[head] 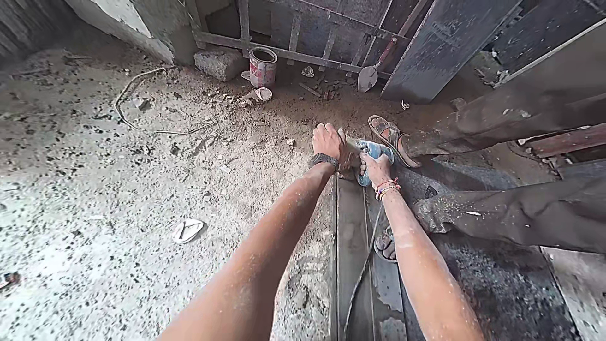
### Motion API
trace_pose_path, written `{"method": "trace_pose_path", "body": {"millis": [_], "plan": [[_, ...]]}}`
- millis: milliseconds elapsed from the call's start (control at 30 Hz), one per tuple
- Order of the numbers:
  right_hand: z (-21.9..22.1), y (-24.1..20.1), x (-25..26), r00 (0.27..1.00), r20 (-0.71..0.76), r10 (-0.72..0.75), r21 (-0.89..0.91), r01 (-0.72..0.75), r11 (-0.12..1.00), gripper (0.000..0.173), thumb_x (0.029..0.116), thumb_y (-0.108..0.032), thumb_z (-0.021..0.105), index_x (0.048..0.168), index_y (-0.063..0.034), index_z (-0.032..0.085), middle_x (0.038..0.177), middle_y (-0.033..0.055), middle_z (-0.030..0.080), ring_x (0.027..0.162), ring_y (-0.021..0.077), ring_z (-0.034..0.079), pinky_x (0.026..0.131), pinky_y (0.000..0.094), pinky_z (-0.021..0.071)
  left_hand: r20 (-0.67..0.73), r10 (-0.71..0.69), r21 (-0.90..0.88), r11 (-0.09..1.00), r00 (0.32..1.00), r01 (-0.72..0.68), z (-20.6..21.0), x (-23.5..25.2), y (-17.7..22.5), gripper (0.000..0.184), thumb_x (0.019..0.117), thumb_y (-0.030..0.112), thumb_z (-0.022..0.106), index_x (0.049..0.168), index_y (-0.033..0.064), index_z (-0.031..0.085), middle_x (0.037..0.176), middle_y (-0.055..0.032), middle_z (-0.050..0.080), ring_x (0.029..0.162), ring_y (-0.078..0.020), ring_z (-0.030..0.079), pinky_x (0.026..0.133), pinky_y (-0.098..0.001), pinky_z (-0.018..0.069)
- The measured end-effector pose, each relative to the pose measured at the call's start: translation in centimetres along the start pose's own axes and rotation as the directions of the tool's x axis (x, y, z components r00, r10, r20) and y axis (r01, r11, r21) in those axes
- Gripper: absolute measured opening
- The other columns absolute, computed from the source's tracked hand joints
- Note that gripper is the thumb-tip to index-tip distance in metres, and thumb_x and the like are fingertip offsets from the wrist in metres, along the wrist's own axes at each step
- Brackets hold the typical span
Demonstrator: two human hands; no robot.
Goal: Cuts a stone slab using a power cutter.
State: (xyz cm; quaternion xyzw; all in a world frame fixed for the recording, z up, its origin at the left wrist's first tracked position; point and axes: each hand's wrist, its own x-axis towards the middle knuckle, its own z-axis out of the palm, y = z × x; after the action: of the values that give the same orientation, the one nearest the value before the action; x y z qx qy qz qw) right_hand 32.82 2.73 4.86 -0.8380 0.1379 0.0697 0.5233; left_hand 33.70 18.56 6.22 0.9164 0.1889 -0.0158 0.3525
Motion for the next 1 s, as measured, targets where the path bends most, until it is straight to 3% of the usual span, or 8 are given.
{"method": "trace_pose_path", "body": {"millis": [233, 367, 533, 633, 733, 867, 1000], "plan": [[-0.7, 1.8, -4.7, 0.999, -0.048, -0.011, 0.024, 0.012, 1.0, 0.031, 0.0987, -0.009, 0.065, 0.121, 0.0055, 0.049, 0.069, 0.0054, 0.056, 0.048, 0.0114, 0.057, 0.048, 0.0268, 0.0546, -0.022, -0.037, -0.025, 0.999, 0.999, 0.037, -2.5, 0.4, -1.1, 0.06, 0.1082, 0.047, 0.039, 0.135, -0.0036, 0.057, 0.138, -0.028, 0.055, 0.132, -0.0424, 0.054, 0.105, -0.0549, 0.0486], [-1.0, 3.0, -6.6, 0.991, -0.104, -0.078, -0.038, 0.074, 0.996, 0.042, 0.0966, -0.01, 0.067, 0.13, 0.0074, 0.049, 0.072, 0.0073, 0.059, 0.048, 0.0119, 0.058, 0.048, 0.0285, 0.0558, -0.047, -0.059, -0.029, 0.998, 0.997, 0.057, -3.2, 1.1, -2.2, 0.058, 0.1081, 0.046, 0.04, 0.132, -0.0033, 0.058, 0.134, -0.0268, 0.057, 0.13, -0.0417, 0.055, 0.104, -0.0548, 0.0489], [-0.1, 1.3, -3.1, 0.986, -0.116, -0.116, -0.116, 0.103, 0.988, 0.048, 0.0975, -0.014, 0.067, 0.136, 0.006, 0.047, 0.075, 0.0094, 0.061, 0.051, 0.0149, 0.061, 0.052, 0.0328, 0.0576, -0.047, -0.095, -0.023, 0.995, 0.994, 0.094, -4.3, 0.3, -3.6, 0.058, 0.1078, 0.047, 0.04, 0.13, -0.0026, 0.059, 0.134, -0.0264, 0.057, 0.13, -0.0415, 0.055, 0.105, -0.054, 0.0488], [1.2, -1.1, 0.3, 0.99, -0.103, -0.101, -0.121, 0.088, 0.989, 0.046, 0.0976, -0.013, 0.067, 0.134, 0.0057, 0.047, 0.075, 0.0099, 0.061, 0.053, 0.0154, 0.061, 0.054, 0.0327, 0.0574, -0.126, -0.042, -0.027, 0.999, 0.991, 0.039, -5.7, -2.6, -4.3, 0.052, 0.1087, 0.042, 0.041, 0.126, -0.0025, 0.06, 0.13, -0.0271, 0.058, 0.125, -0.0425, 0.058, 0.101, -0.0542, 0.0504], [1.4, -2.7, 0.4, 0.995, -0.088, -0.048, -0.096, 0.04, 0.995, 0.043, 0.0974, -0.012, 0.068, 0.131, 0.0055, 0.049, 0.078, 0.0103, 0.06, 0.055, 0.0153, 0.06, 0.055, 0.0324, 0.0564, -0.189, -0.019, -0.086, 0.996, 0.982, 0.003, -6.2, -6.7, -5.7, 0.046, 0.1092, 0.036, 0.039, 0.124, -0.0018, 0.06, 0.128, -0.0269, 0.059, 0.123, -0.0419, 0.059, 0.103, -0.0541, 0.0508], [-1.1, -4.2, -6.2, 0.998, -0.064, -0.025, 0.03, 0.027, 0.999, 0.031, 0.0989, -0.009, 0.063, 0.124, 0.0053, 0.05, 0.069, 0.006, 0.055, 0.048, 0.0128, 0.056, 0.047, 0.0297, 0.0548, -0.145, -0.079, -0.199, 0.979, 0.986, 0.049, -7.2, -10.4, -8.1, 0.039, 0.1061, 0.024, 0.042, 0.123, -0.0047, 0.062, 0.127, -0.0263, 0.061, 0.126, -0.0401, 0.058, 0.108, -0.0507, 0.0467], [-5.8, -8.0, -16.3, 0.994, 0.0, 0.111, 0.087, -0.111, 0.99, 0.02, 0.0998, -0.007, 0.058, 0.115, 0.003, 0.049, 0.061, 0.0026, 0.051, 0.043, 0.012, 0.052, 0.044, 0.0287, 0.0529, -0.143, -0.203, -0.326, 0.934, 0.969, 0.148, -10.7, -16.3, -10.5, 0.039, 0.105, 0.017, 0.039, 0.126, -0.0069, 0.062, 0.126, -0.0283, 0.063, 0.125, -0.0425, 0.058, 0.109, -0.0536, 0.0451]]}}
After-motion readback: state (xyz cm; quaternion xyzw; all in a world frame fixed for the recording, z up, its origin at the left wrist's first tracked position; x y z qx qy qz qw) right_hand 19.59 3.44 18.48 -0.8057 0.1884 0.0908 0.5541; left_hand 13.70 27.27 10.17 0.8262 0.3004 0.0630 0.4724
